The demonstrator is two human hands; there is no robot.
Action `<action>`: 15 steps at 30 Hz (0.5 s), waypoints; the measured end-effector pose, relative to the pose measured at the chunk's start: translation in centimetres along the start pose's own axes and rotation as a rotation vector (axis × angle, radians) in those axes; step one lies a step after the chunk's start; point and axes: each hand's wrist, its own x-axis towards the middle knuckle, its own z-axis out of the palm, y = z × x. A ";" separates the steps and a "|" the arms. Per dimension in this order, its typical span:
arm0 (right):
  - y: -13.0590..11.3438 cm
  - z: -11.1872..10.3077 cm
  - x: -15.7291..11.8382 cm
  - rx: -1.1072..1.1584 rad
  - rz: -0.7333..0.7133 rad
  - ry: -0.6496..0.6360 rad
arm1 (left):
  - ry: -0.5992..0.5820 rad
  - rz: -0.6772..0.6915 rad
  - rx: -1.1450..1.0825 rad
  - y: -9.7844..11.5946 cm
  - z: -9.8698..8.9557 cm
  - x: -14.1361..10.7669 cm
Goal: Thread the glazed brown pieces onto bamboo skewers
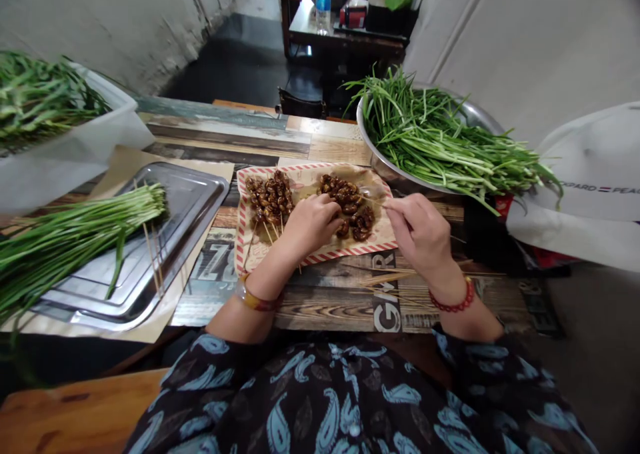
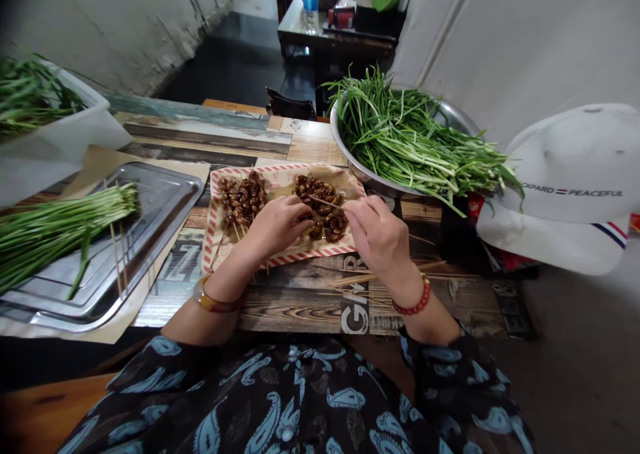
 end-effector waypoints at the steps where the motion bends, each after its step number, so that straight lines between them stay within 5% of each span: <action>1: -0.1 0.5 0.6 0.019 0.007 0.012 | -0.012 0.001 0.036 0.0 0.1 0.0; 9: 1.0 2.9 1.3 0.033 0.127 0.178 | -0.123 0.053 0.117 0.5 1.0 0.7; 15: 0.3 3.6 1.4 -0.030 -0.034 -0.003 | -0.088 0.107 0.097 0.1 1.5 1.1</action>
